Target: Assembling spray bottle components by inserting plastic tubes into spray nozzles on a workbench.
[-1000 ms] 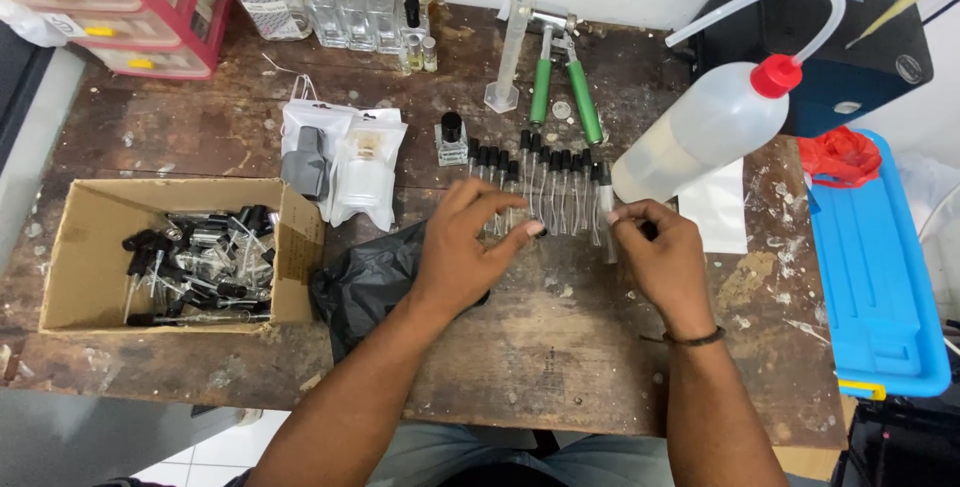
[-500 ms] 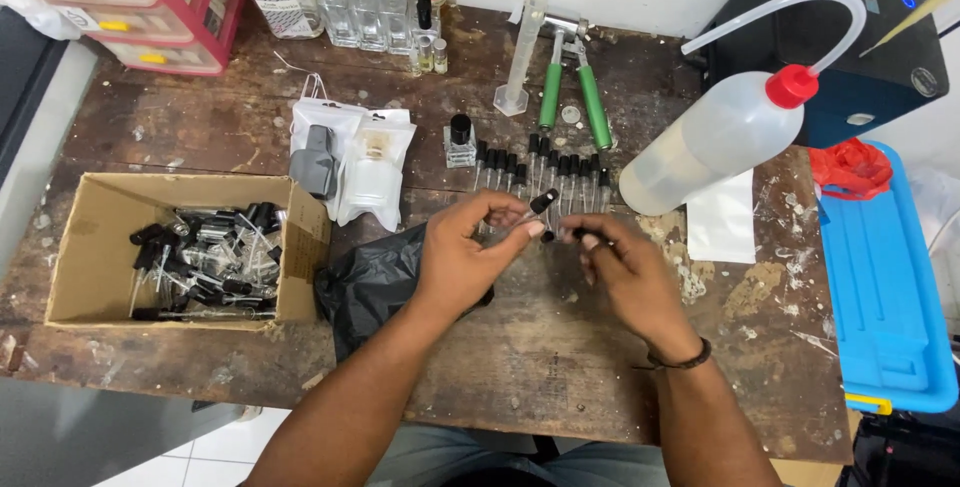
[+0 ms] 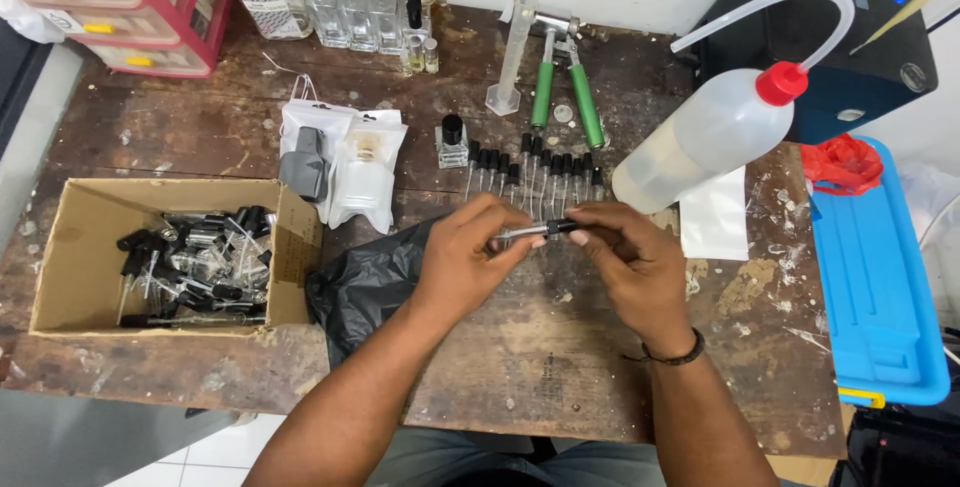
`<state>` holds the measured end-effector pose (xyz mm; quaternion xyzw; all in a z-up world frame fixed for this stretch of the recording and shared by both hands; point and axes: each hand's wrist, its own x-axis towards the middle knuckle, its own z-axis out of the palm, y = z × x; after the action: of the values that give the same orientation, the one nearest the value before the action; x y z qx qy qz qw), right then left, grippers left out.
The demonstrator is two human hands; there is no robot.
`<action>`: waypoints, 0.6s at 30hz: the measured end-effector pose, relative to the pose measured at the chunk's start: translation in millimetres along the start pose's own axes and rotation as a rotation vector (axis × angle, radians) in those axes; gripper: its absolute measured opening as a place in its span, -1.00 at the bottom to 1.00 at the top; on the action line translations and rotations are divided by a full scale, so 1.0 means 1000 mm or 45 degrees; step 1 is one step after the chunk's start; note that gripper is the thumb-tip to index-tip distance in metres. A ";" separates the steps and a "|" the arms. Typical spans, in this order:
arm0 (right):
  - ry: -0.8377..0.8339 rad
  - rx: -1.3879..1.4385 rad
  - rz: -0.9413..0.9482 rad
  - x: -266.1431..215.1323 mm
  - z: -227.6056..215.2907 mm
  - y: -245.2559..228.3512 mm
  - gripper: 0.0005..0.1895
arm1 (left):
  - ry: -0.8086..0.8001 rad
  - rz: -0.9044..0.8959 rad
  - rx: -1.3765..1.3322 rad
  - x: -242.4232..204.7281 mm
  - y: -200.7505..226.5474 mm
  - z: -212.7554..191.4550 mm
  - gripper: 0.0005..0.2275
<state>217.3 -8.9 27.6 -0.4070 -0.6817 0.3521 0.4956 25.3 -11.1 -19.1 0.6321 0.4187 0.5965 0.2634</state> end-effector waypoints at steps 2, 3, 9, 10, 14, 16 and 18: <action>-0.002 -0.046 0.006 -0.002 0.000 -0.004 -0.85 | -0.010 -0.006 -0.028 -0.003 -0.001 0.001 -0.87; -0.009 -0.088 -0.001 -0.001 0.000 -0.005 -0.87 | -0.013 -0.002 -0.048 -0.003 -0.001 0.002 -0.87; 0.018 -0.031 -0.025 -0.002 0.003 -0.003 -0.85 | -0.050 -0.083 -0.121 -0.006 -0.001 0.002 -0.87; 0.014 -0.033 -0.029 -0.003 0.005 -0.004 -0.85 | -0.045 -0.080 -0.122 -0.006 -0.002 0.003 -0.87; 0.195 -0.068 0.023 -0.006 0.003 0.003 -0.64 | 0.067 -0.227 -0.282 0.001 -0.007 -0.011 -0.83; 0.295 -0.165 0.063 -0.008 -0.005 0.007 -0.64 | 0.159 -0.304 -0.302 0.007 -0.009 -0.030 -0.83; 0.440 -0.195 0.143 -0.005 -0.016 0.009 -0.82 | 0.422 -0.461 -0.366 0.018 -0.014 -0.052 -0.82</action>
<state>235.9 -8.2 21.7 -0.5352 -0.5875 0.2513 0.5524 -29.2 2.3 -13.4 0.3972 0.4733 0.6883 0.3802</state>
